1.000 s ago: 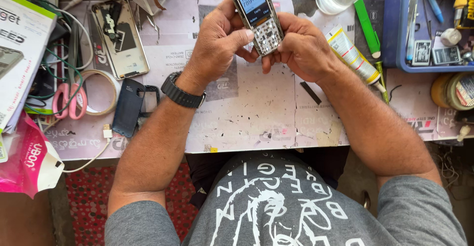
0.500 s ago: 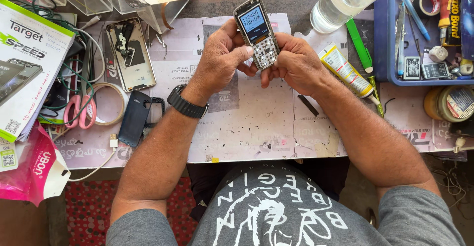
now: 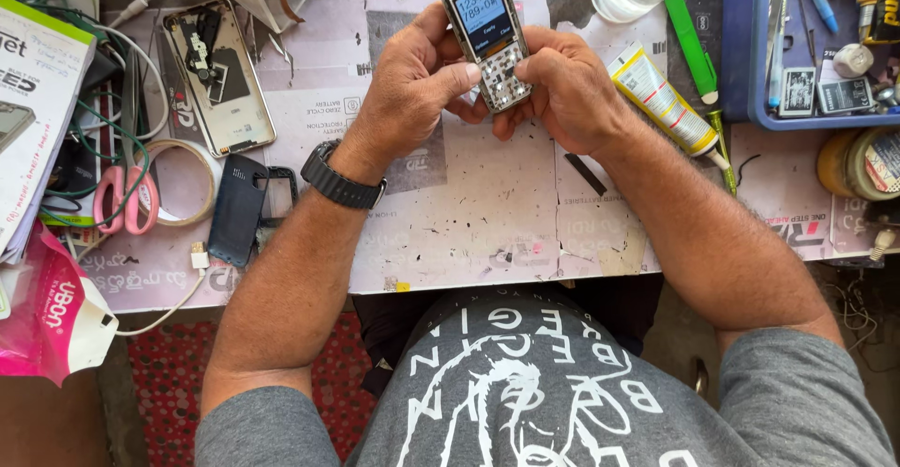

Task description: The person cleans a small black phone battery with a green pen and a toothbrush, then inserts it into a silver feature phone. The person presses buttons on the phone to turn it on and navigate the menu.

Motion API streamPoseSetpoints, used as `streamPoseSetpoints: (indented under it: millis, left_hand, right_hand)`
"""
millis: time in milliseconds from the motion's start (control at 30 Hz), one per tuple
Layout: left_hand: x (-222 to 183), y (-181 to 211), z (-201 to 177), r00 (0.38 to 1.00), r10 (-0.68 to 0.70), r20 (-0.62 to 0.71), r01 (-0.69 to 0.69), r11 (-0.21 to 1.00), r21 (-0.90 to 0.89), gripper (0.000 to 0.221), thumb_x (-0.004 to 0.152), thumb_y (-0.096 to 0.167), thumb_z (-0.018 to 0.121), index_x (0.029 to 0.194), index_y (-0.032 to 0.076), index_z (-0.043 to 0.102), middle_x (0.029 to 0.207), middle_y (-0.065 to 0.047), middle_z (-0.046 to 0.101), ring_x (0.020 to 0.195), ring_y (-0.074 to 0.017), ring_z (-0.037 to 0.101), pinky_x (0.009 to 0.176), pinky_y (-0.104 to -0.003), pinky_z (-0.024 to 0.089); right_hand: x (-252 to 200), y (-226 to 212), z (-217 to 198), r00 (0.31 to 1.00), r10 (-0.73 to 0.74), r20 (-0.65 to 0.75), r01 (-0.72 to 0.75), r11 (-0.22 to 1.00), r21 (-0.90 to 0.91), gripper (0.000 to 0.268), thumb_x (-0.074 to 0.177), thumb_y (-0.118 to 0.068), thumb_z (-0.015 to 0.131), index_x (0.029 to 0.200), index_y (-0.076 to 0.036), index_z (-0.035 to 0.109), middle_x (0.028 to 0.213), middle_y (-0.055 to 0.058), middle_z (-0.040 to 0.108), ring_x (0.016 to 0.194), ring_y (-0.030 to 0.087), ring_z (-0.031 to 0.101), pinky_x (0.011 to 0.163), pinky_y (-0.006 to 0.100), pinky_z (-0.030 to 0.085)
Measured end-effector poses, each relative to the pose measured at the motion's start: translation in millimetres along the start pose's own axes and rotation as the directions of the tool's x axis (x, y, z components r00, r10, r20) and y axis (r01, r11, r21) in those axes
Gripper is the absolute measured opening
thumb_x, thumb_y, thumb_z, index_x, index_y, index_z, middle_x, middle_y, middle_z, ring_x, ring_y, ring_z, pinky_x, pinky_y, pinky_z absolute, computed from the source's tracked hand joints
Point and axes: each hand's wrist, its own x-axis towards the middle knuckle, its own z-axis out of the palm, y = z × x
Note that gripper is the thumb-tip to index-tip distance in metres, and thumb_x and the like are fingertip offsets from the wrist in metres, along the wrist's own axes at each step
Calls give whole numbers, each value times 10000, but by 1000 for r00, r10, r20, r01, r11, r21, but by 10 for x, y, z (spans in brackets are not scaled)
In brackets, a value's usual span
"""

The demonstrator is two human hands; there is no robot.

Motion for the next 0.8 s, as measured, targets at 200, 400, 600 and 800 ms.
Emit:
streamPoseSetpoints:
  millis: [200,400,600,800]
  left_hand:
    - [-12,7,13,1000,-7,7,7,1000,0,511,960,0,546,1461,-9,445,1174,-174,738,912,-180,783,699,-280,700]
    - [-25,4,17,1000,-26,3,26,1000,-8,497,964,-1,559,1448,-14,446,1193,-171,727,977,-168,777,710,-277,722]
    - [-33,-15,27,1000,-23,-12,23,1000,-6,515,957,-15,562,1459,-7,447,1200,-178,718,953,-160,770,706,-283,720]
    - [-31,26,61,999,-48,-25,47,998,-34,513,952,-8,575,1451,4,453,1193,-169,723,887,-146,758,657,-269,696]
  right_hand:
    - [4,18,-13,1000,6,-19,-6,1000,-15,414,910,-75,408,1243,108,572,952,236,696,698,274,699,623,395,623]
    - [-1,1,10,999,16,-43,-17,999,-36,408,921,-82,399,1244,96,575,941,215,696,654,260,690,611,382,615]
    - [5,6,39,995,36,-98,-39,999,-35,399,905,-74,398,1211,95,591,904,205,699,630,256,684,593,379,614]
    - [-3,20,55,992,25,-124,-30,999,-37,378,910,-73,404,1186,97,598,900,200,697,631,245,678,586,373,610]
